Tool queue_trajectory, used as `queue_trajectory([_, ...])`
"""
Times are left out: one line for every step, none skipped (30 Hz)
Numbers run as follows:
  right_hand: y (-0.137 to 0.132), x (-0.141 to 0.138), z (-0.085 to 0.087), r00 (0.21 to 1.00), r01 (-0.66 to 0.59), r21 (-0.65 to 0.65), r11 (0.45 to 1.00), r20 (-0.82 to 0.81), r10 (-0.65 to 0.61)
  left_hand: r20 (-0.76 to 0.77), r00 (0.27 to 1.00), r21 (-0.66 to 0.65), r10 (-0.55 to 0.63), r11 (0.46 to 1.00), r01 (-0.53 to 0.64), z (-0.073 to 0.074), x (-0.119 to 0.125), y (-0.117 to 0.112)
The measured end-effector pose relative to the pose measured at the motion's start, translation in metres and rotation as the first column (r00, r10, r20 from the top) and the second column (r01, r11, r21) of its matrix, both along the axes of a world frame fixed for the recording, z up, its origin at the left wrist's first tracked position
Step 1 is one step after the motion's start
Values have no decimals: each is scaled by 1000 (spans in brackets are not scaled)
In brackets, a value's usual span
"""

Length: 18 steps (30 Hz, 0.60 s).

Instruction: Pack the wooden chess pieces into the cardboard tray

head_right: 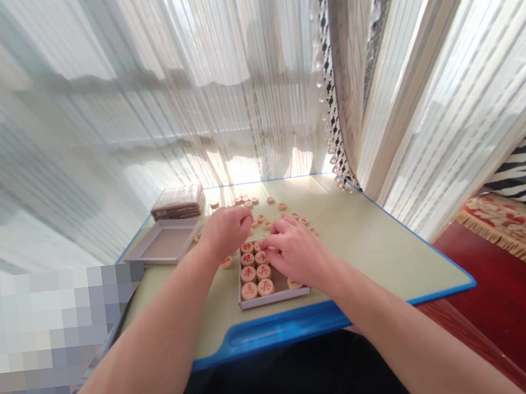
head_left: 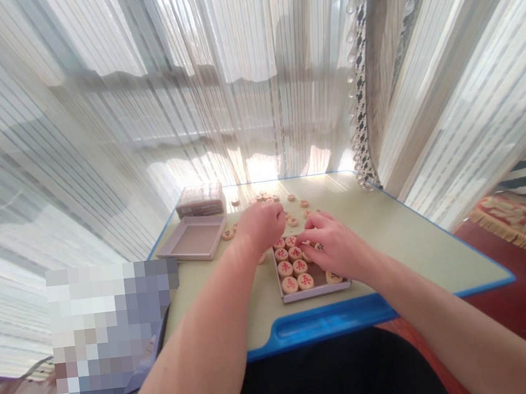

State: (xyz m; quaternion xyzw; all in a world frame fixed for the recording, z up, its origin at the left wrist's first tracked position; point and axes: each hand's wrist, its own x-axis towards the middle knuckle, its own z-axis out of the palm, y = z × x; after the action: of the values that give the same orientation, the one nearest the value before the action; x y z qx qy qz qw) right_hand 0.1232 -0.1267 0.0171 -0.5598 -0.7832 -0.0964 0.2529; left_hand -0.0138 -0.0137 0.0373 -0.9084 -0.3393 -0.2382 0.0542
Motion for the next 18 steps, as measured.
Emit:
queue_trajectory([1,0,0,1000,15,0,1000,-1,-15,-1,1000,0,1,1000,-1,0,0,0])
queue_trajectory([1,-1,-1,1000,26,-3,1000,1,-26,-3,1000,-1,4,1000,-4,0,0,0])
queue_trajectory([1,-1,-1,1000,31,-10,999,4,-31,-3,1000,-2,6,1000,-6,0,0,0])
queue_trajectory([1,-2,-1,999,34,-19,999,9,-34,-1,1000,-3,9,1000,-9,0,0,0])
queue_trajectory([1,-2,-1,999,37,-30,999,14,-37,1,1000,-4,11,1000,-11,0,0,0])
queue_trajectory([1,-3,-1,999,40,-40,998,19,-39,3,1000,-4,13,1000,-13,0,0,0])
queue_trajectory([1,-3,-1,999,41,-48,998,22,-40,4,1000,-4,13,1000,-13,1,0,0])
queue_trajectory([1,-3,-1,999,42,-56,998,22,-41,5,1000,-5,12,1000,-12,1,0,0])
queue_trajectory([1,-3,-1,999,43,-60,997,21,-41,4,1000,-6,10,1000,-10,1,-1,0])
queue_trajectory([1,-3,-1,999,42,-61,997,19,-41,4,1000,-7,9,1000,-9,1,-1,0])
queue_trajectory([1,-3,-1,999,40,-62,997,16,-39,4,1000,-6,9,1000,-9,1,-1,0])
queue_trajectory([1,-3,-1,999,36,-65,997,14,-35,6,1000,-6,9,1000,-9,1,-1,0])
queue_trajectory([1,-2,-1,999,33,-67,997,11,-32,7,1000,-5,10,1000,-10,1,-1,0])
queue_trajectory([1,-2,-1,999,31,-68,997,9,-30,9,1000,-4,12,1000,-12,1,-1,0])
queue_trajectory([1,-2,-1,1000,30,-69,997,9,-30,9,1000,-3,13,1000,-13,1,-1,0])
queue_trajectory([2,-1,-2,999,31,-69,997,9,-31,9,1000,-4,15,1000,-15,1,-1,0])
queue_trajectory([2,-1,-2,999,32,-67,997,10,-32,7,1000,-7,17,1000,-17,1,-1,0])
queue_trajectory([2,-1,-2,999,32,-65,997,9,-31,4,1000,-11,21,1000,-21,1,-1,0])
